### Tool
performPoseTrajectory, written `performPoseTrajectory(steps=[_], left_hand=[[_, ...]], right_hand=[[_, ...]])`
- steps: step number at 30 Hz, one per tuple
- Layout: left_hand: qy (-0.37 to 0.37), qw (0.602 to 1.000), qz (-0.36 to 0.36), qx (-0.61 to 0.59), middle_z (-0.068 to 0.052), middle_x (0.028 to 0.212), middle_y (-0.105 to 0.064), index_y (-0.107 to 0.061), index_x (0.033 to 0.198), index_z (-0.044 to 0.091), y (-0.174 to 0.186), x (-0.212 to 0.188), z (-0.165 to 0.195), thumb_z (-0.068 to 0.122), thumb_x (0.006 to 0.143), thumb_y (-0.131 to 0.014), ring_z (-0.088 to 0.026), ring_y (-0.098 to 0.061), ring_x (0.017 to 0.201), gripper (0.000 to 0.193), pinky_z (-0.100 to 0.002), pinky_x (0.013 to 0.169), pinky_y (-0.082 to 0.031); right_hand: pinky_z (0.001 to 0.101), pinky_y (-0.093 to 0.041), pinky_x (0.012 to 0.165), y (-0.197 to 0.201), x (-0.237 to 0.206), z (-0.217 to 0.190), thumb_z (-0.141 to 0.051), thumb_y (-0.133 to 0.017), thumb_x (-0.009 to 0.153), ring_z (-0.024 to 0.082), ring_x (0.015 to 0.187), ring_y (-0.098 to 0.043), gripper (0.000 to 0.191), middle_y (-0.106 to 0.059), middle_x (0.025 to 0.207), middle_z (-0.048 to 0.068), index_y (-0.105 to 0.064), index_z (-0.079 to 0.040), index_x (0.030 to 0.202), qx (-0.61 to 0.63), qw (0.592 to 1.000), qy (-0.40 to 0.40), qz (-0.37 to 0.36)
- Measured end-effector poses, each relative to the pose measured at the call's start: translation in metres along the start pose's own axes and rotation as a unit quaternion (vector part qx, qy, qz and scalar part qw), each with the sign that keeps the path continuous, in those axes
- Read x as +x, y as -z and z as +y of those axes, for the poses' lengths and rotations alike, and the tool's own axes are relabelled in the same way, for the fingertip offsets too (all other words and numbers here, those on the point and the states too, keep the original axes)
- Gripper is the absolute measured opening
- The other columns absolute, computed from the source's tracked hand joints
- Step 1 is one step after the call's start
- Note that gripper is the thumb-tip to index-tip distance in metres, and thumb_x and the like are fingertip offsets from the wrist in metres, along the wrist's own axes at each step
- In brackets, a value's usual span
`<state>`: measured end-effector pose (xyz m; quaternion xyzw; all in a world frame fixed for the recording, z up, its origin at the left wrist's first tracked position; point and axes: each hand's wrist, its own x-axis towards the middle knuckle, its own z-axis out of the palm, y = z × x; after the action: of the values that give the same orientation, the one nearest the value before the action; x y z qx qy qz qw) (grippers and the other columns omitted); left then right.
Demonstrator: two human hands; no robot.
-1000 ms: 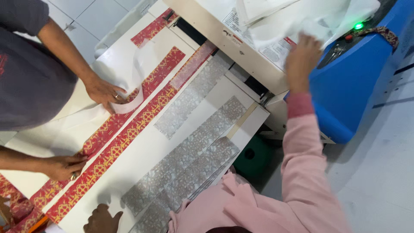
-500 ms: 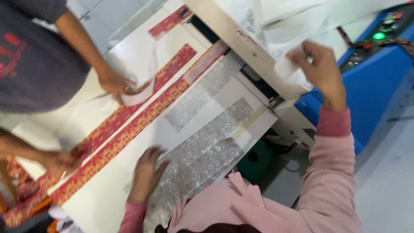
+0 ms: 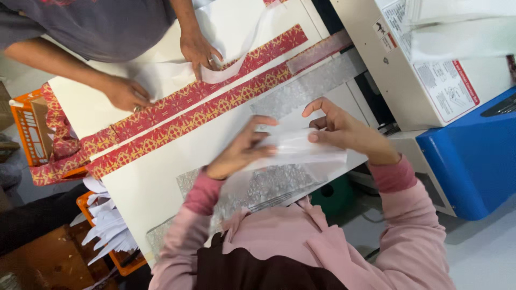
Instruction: The person places patterned paper strips onto a large white sheet and inserts the sheet into a machine. They repeat this process with multiple sheets, aligning the strips and feeding them through the machine in a continuous assembly line.
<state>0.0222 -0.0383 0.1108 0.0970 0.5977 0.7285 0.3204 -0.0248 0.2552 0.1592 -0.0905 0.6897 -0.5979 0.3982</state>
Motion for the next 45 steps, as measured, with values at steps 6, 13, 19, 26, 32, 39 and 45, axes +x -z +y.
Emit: performPoseTrajectory(steps=[6, 13, 19, 26, 32, 39, 45], left_hand=[[0.054, 0.992, 0.011, 0.114, -0.007, 0.106, -0.042, -0.046, 0.114, 0.012, 0.07, -0.109, -0.054, 0.005, 0.069, -0.083, -0.024, -0.046, 0.096, 0.058, -0.036, 0.081, -0.042], [0.083, 0.935, 0.119, 0.323, -0.007, 0.11, -0.05, -0.056, 0.111, 0.008, 0.09, -0.174, -0.125, 0.012, 0.084, -0.065, -0.023, -0.057, 0.102, 0.029, -0.036, 0.085, -0.052], [0.295, 0.898, 0.219, 0.243, -0.012, 0.077, -0.057, -0.068, 0.098, -0.003, 0.1, -0.178, -0.146, 0.036, 0.107, -0.058, -0.021, -0.053, 0.068, 0.042, -0.038, 0.069, -0.05], [0.248, 0.934, 0.198, 0.163, -0.004, 0.079, -0.067, -0.071, 0.106, -0.005, 0.119, -0.18, -0.184, 0.039, 0.101, -0.06, -0.012, -0.059, 0.069, 0.046, -0.031, 0.066, -0.05], [0.266, 0.907, 0.239, 0.222, -0.007, 0.08, -0.069, -0.072, 0.119, -0.002, 0.141, -0.202, -0.199, 0.031, 0.094, -0.066, -0.015, -0.059, 0.065, 0.041, -0.032, 0.063, -0.05], [0.236, 0.899, 0.318, 0.185, -0.004, 0.093, -0.074, -0.069, 0.12, -0.001, 0.137, -0.204, -0.198, 0.019, 0.084, -0.075, -0.012, -0.066, 0.078, 0.041, -0.029, 0.068, -0.053], [0.26, 0.851, 0.363, 0.275, -0.014, 0.088, -0.077, -0.072, 0.122, 0.001, 0.141, -0.22, -0.205, 0.017, 0.086, -0.074, -0.019, -0.07, 0.073, 0.039, -0.031, 0.067, -0.053]], right_hand=[[0.0235, -0.044, 0.074, 0.014, 0.023, 0.064, -0.016, -0.073, 0.093, 0.008, 0.089, -0.056, 0.031, -0.059, 0.094, 0.001, -0.052, -0.013, 0.115, -0.013, 0.99, -0.024, -0.136], [0.0271, -0.045, 0.087, 0.015, 0.039, 0.165, -0.025, -0.068, 0.096, 0.011, 0.1, -0.056, 0.022, -0.063, 0.104, 0.002, -0.062, -0.008, 0.11, -0.045, 0.986, -0.115, -0.111], [0.0349, -0.05, 0.091, 0.014, 0.025, 0.198, -0.031, -0.078, 0.077, 0.016, 0.107, -0.061, 0.063, -0.058, 0.123, 0.001, -0.054, -0.014, 0.132, -0.072, 0.985, -0.116, -0.105], [0.0384, -0.053, 0.089, 0.0, 0.029, 0.239, -0.038, -0.077, 0.089, 0.024, 0.093, -0.068, 0.036, -0.074, 0.096, 0.011, -0.073, -0.007, 0.108, -0.234, 0.964, -0.097, 0.081], [0.0298, -0.053, 0.073, 0.051, 0.018, 0.249, -0.035, -0.073, 0.09, 0.015, 0.081, -0.066, 0.035, -0.073, 0.091, 0.006, -0.075, -0.004, 0.107, -0.046, 0.971, -0.106, 0.209], [0.0293, -0.049, 0.068, 0.068, 0.029, 0.263, -0.028, -0.073, 0.094, 0.012, 0.075, -0.059, 0.033, -0.068, 0.088, 0.004, -0.071, 0.001, 0.108, -0.036, 0.943, -0.113, 0.31], [0.0295, -0.051, 0.078, 0.076, 0.036, 0.268, -0.025, -0.074, 0.095, 0.014, 0.087, -0.061, 0.037, -0.068, 0.099, 0.007, -0.064, 0.003, 0.117, -0.083, 0.923, -0.045, 0.372]])
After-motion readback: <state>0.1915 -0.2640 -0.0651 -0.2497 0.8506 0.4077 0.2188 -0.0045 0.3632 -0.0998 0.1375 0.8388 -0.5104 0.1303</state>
